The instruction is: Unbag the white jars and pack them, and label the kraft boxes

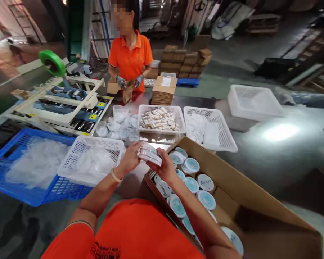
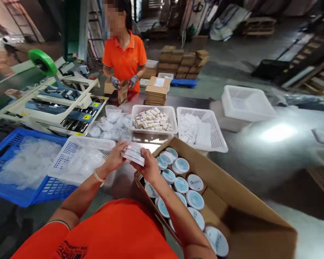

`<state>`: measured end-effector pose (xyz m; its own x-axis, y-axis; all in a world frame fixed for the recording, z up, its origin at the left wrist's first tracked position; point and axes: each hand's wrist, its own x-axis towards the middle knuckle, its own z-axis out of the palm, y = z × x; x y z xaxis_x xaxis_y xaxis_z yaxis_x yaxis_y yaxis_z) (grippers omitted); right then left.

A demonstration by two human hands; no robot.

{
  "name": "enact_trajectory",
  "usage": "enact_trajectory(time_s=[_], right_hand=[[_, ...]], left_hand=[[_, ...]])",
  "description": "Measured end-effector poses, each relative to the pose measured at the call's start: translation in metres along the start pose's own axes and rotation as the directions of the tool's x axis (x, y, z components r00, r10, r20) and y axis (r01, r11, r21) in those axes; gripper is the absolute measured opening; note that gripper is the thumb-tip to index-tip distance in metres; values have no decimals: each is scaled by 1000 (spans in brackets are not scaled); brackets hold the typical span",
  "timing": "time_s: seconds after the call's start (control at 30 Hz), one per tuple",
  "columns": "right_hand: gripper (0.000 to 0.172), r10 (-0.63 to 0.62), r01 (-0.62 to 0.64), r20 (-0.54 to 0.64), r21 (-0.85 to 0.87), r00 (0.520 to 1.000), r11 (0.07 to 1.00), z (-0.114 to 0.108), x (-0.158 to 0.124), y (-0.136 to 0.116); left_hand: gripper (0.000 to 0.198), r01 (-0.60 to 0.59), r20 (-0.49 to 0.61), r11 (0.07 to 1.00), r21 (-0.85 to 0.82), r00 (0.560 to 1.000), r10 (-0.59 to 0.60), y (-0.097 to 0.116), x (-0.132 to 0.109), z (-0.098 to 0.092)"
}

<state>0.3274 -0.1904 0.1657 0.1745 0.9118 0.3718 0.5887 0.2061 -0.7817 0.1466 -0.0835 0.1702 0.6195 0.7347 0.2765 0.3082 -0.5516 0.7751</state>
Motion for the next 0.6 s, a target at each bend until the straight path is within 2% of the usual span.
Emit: enact_trajectory(time_s=[0.1, 0.2, 0.33, 0.43, 0.5, 0.57, 0.6], right_hand=[[48, 42, -10, 97, -307, 994, 952, 0, 4, 1], [49, 156, -24, 186, -565, 970, 825, 5, 13, -15], [53, 267, 13, 237, -770, 934, 638, 23, 27, -40], [47, 302, 14, 207, -845, 931, 535, 38, 38, -44], [49, 324, 16, 223, -844, 919, 536, 42, 48, -39], [64, 318, 13, 252, -802, 914, 597, 38, 59, -30], [72, 285, 3, 245, -763, 927, 646, 33, 64, -26]], left_hand=[[65, 61, 35, 998, -29, 998, -60, -15, 0, 0], [70, 121, 19, 992, -18, 992, -121, -24, 3, 4], [67, 187, -53, 980, 66, 981, -184, -19, 3, 15], [69, 210, -17, 970, 119, 978, -210, -10, 2, 24], [69, 197, 37, 975, 107, 979, -202, -8, 6, 26], [64, 191, 87, 978, 82, 976, -198, -15, 14, 21], [61, 194, 100, 978, 71, 975, -201, -21, 20, 15]])
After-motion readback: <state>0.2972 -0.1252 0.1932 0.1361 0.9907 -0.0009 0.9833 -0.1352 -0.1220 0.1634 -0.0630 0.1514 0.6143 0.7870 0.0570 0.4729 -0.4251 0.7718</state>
